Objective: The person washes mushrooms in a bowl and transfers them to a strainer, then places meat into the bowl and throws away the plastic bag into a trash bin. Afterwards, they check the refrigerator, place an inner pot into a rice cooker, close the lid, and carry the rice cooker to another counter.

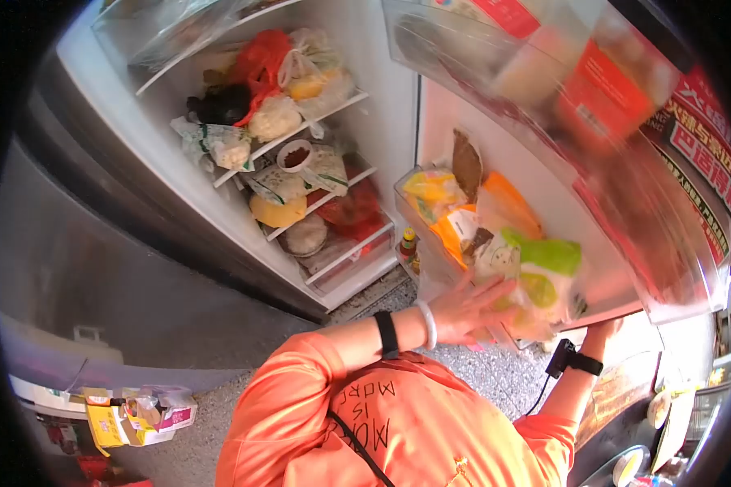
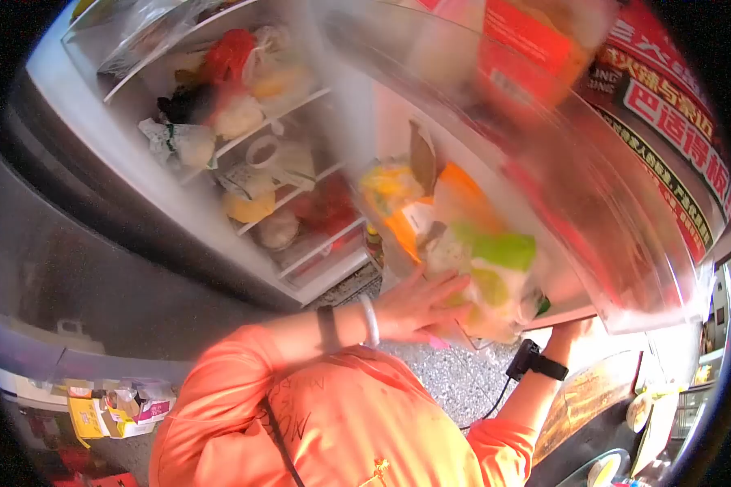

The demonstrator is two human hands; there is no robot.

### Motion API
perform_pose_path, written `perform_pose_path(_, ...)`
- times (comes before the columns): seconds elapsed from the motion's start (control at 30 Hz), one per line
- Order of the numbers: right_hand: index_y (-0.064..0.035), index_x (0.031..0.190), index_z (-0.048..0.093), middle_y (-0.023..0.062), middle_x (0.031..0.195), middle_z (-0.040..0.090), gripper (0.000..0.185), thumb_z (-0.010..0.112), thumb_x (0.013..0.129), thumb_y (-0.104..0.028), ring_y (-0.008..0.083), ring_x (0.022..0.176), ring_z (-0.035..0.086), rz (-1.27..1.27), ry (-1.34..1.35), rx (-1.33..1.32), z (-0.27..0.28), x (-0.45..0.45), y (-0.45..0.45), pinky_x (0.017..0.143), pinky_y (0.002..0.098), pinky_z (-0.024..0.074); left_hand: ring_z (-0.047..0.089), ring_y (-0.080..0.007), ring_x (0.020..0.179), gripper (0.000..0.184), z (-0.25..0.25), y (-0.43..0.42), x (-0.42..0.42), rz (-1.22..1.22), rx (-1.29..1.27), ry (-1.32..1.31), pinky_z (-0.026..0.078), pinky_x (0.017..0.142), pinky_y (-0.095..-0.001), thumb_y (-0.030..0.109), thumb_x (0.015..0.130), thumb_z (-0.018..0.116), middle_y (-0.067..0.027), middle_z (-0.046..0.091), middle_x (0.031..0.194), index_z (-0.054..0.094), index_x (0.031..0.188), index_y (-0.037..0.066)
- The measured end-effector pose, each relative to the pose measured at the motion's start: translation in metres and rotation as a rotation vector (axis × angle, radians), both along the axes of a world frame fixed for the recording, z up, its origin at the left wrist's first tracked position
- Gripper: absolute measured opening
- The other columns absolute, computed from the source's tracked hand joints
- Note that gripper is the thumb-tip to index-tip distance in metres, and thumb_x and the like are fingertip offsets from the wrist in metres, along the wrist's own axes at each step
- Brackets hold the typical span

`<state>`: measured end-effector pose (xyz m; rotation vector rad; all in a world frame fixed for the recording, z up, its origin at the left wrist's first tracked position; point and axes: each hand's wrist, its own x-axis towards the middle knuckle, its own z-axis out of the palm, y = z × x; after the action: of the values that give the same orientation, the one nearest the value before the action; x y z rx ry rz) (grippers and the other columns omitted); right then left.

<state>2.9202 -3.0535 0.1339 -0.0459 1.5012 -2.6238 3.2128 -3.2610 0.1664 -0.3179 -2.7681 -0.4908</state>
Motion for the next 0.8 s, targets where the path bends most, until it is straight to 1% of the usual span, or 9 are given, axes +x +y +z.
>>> perform_pose_path(0.07, 0.0014, 0.119, 0.039, 0.013, 0.116, 0.047, 0.046, 0.051, 0.084, -0.025, 0.0271, 0.099, 0.049, -0.015, 0.063, -0.044, -0.022, -0.02, 0.017, 0.084, 0.0424, 0.0441, 0.017, -0.0331, 0.128, 0.088, 0.012, -0.001, -0.01, 0.014, -0.054, -0.088, 0.019, 0.094, -0.0598, 0.039, 0.058, 0.071, -0.0151, 0.016, 0.139, 0.025, 0.133, 0.027)
perform_pose_path(0.13, 0.0011, 0.118, 0.04, 0.0121, 0.114, 0.047, 0.045, 0.051, 0.084, -0.027, 0.0241, 0.098, 0.05, 0.057, 0.51, 0.437, -0.08, -0.079, 0.041, 0.083, 0.039, 0.0448, 0.013, -0.0309, 0.13, 0.082, 0.016, -0.004, -0.018, 0.031, -0.135, -0.179, 0.015, 0.097, -0.0593, 0.044, 0.062, 0.067, -0.0132, 0.012, 0.141, 0.027, 0.132, 0.028)
perform_pose_path(0.2, 0.001, 0.117, 0.04, 0.0119, 0.114, 0.047, 0.045, 0.051, 0.084, -0.027, 0.0232, 0.097, 0.05, 0.06, 0.383, 0.264, -0.051, -0.046, 0.023, 0.083, 0.0379, 0.0449, 0.013, -0.0299, 0.13, 0.081, 0.01, -0.009, -0.026, 0.022, -0.154, -0.163, 0.016, 0.097, -0.0593, 0.043, 0.062, 0.067, -0.0124, 0.012, 0.142, 0.028, 0.132, 0.028)
perform_pose_path(0.3, 0.0023, 0.117, 0.04, 0.0121, 0.112, 0.048, 0.045, 0.051, 0.084, -0.027, 0.0235, 0.096, 0.051, -0.105, 0.01, 0.188, 0.018, 0.014, -0.003, 0.081, 0.0365, 0.0454, 0.013, -0.0264, 0.131, 0.075, 0.012, -0.006, -0.029, 0.023, -0.157, -0.147, 0.016, 0.097, -0.0591, 0.038, 0.064, 0.066, -0.0096, 0.014, 0.142, 0.031, 0.13, 0.027)
perform_pose_path(0.33, 0.0026, 0.115, 0.042, 0.0123, 0.109, 0.05, 0.044, 0.052, 0.083, -0.026, 0.0232, 0.092, 0.052, -0.026, 0.087, 0.07, 0.011, 0.014, -0.003, 0.078, 0.0352, 0.046, 0.013, -0.0259, 0.131, 0.075, 0.012, -0.004, -0.029, 0.062, -0.188, -0.145, 0.017, 0.097, -0.0587, 0.038, 0.065, 0.066, -0.0092, 0.014, 0.142, 0.032, 0.13, 0.027)
perform_pose_path(0.43, 0.0028, 0.112, 0.045, 0.0118, 0.104, 0.053, 0.042, 0.054, 0.08, -0.023, 0.0221, 0.088, 0.054, -0.086, 0.028, 0.125, 0.01, 0.012, -0.001, 0.074, 0.034, 0.0462, 0.015, -0.0247, 0.131, 0.074, 0.01, 0.001, -0.028, 0.129, -0.241, -0.131, 0.017, 0.097, -0.0581, 0.037, 0.065, 0.066, -0.0086, 0.017, 0.141, 0.033, 0.13, 0.025)
perform_pose_path(0.6, 0.0024, 0.112, 0.046, 0.0114, 0.103, 0.053, 0.041, 0.054, 0.081, -0.023, 0.0227, 0.089, 0.054, -0.086, 0.017, 0.125, 0.016, 0.018, -0.007, 0.074, 0.0336, 0.0461, 0.015, -0.0288, 0.13, 0.076, 0.009, 0.015, -0.017, 0.178, -0.126, -0.084, 0.014, 0.098, -0.0583, 0.032, 0.061, 0.069, -0.012, 0.019, 0.139, 0.035, 0.128, 0.018)
perform_pose_path(0.77, 0.0024, 0.113, 0.045, 0.0112, 0.104, 0.053, 0.041, 0.052, 0.082, -0.024, 0.0226, 0.091, 0.054, -0.061, 0.074, 0.129, 0.013, 0.017, -0.006, 0.076, 0.0338, 0.0458, 0.013, -0.0308, 0.13, 0.078, 0.006, 0.032, -0.008, 0.233, -0.047, -0.087, 0.012, 0.098, -0.0594, 0.031, 0.061, 0.069, -0.0125, 0.018, 0.14, 0.034, 0.128, 0.015)
perform_pose_path(0.8, -0.0004, 0.109, 0.046, 0.0086, 0.099, 0.053, 0.034, 0.051, 0.082, -0.02, 0.0203, 0.087, 0.054, -0.031, 0.084, 0.107, 0.012, 0.019, -0.005, 0.074, 0.0323, 0.0462, 0.013, -0.0313, 0.13, 0.078, 0.004, 0.034, -0.007, 0.252, -0.032, -0.092, 0.012, 0.098, -0.0596, 0.03, 0.061, 0.069, -0.0125, 0.018, 0.14, 0.034, 0.129, 0.014)
